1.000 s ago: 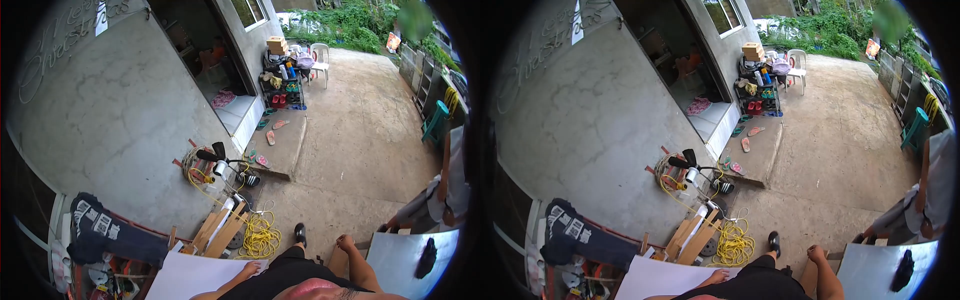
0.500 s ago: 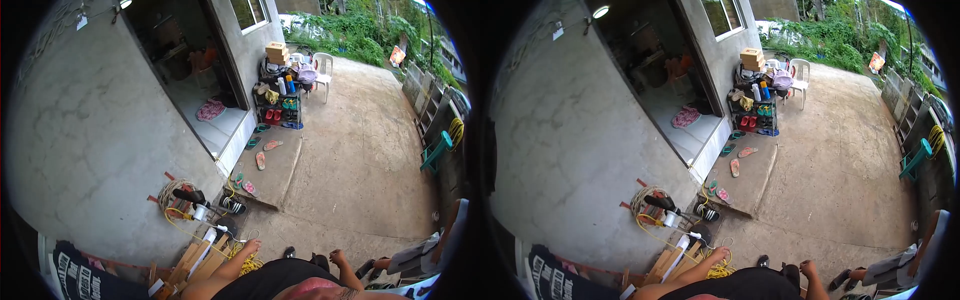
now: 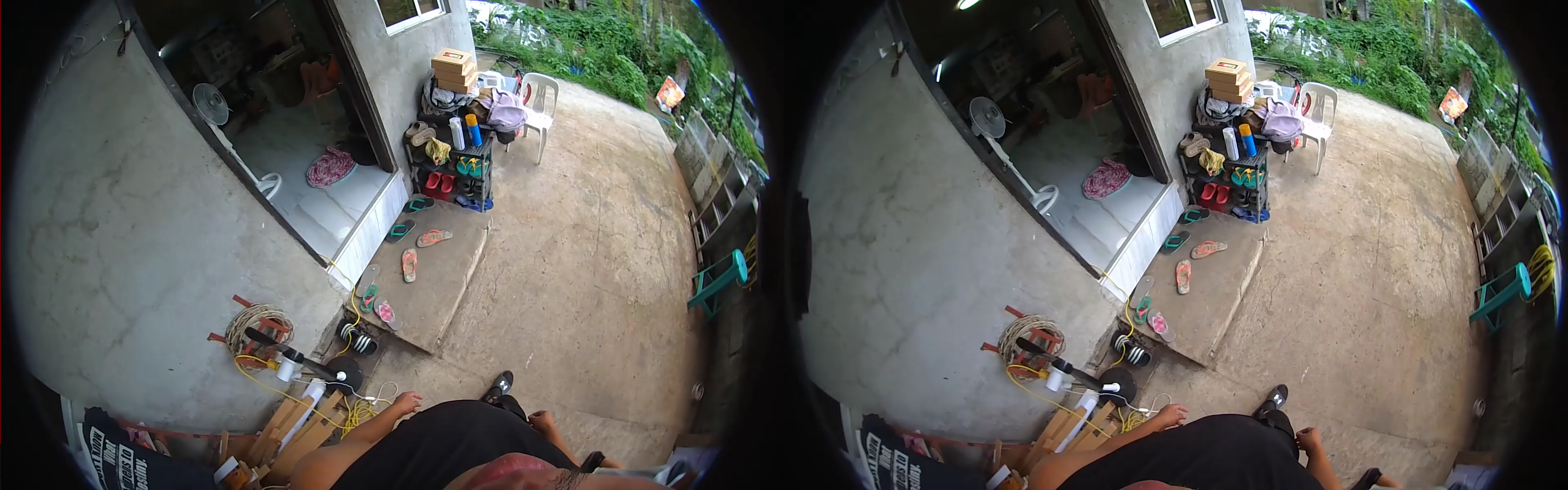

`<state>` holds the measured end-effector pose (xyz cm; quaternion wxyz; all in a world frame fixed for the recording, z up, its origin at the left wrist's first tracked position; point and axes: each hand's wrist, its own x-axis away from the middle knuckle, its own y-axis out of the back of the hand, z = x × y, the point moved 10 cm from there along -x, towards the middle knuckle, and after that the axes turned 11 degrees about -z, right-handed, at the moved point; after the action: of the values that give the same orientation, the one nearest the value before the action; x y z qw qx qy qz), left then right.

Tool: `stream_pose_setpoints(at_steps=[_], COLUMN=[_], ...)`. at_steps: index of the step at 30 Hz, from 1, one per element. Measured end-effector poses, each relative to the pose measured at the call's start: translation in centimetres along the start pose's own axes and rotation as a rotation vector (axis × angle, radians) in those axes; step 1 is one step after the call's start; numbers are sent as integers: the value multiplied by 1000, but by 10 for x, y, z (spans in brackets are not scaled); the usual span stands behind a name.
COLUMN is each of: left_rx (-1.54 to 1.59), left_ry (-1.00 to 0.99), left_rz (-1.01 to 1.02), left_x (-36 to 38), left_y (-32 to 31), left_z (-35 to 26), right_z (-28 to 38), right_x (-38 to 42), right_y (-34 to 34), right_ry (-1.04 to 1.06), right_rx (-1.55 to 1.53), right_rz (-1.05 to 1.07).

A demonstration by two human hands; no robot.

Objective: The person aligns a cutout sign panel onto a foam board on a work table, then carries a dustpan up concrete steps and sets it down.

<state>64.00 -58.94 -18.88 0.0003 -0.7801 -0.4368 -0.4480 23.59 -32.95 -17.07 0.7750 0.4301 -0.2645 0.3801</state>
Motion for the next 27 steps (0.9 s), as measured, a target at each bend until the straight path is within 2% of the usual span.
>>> stream_pose_setpoints(at_steps=[3, 5, 6, 10, 12, 15, 17, 19, 20, 23, 24, 26, 27], left_rx=[-16, 12, 80, 161, 173, 221, 131, 228, 169, 156, 174, 188, 296], left_ry=[18, 63, 12, -72, -67, -55, 26, 20, 62, 88, 76, -78, -105], left_rz=[-36, -57, -91, -128, -120, -99, -60, -49, -66, -106, -137, -194, -221], left_x=[-26, -39, -50, -70, -88, -125, -155, -198, -216, -269, -284, -303, -313], left_y=[-9, -8, -9, -11, -17, -27, -33, -37, -33, -19, -7, 24, 37], left_z=[-33, -84, -107, -196, -224, -247, -247, -250, -251, -281, -298, -358, -381], right_z=[14, 39, 47, 145, 196, 240, 259, 276, 316, 360, 374, 400, 417], right_x=[-56, -106, -122, -160, -175, -208, -231, -250, -226, -261, -277, -316, -331], right_y=[35, 59, 68, 107, 112, 97, 83, 76, 86, 92, 97, 114, 119], right_ry=[-32, 2, 17, 135, 163, 167, 162, 165, 203, 368, 373, 253, 218], right_rx=[-14, 25, 57, 139, 77, 23, 20, 148, 300, 580, 597, 398, 339], right_rz=[20, 25, 27, -21, -31, 32, 62, 115, 102, 171, 171, 121, 115])
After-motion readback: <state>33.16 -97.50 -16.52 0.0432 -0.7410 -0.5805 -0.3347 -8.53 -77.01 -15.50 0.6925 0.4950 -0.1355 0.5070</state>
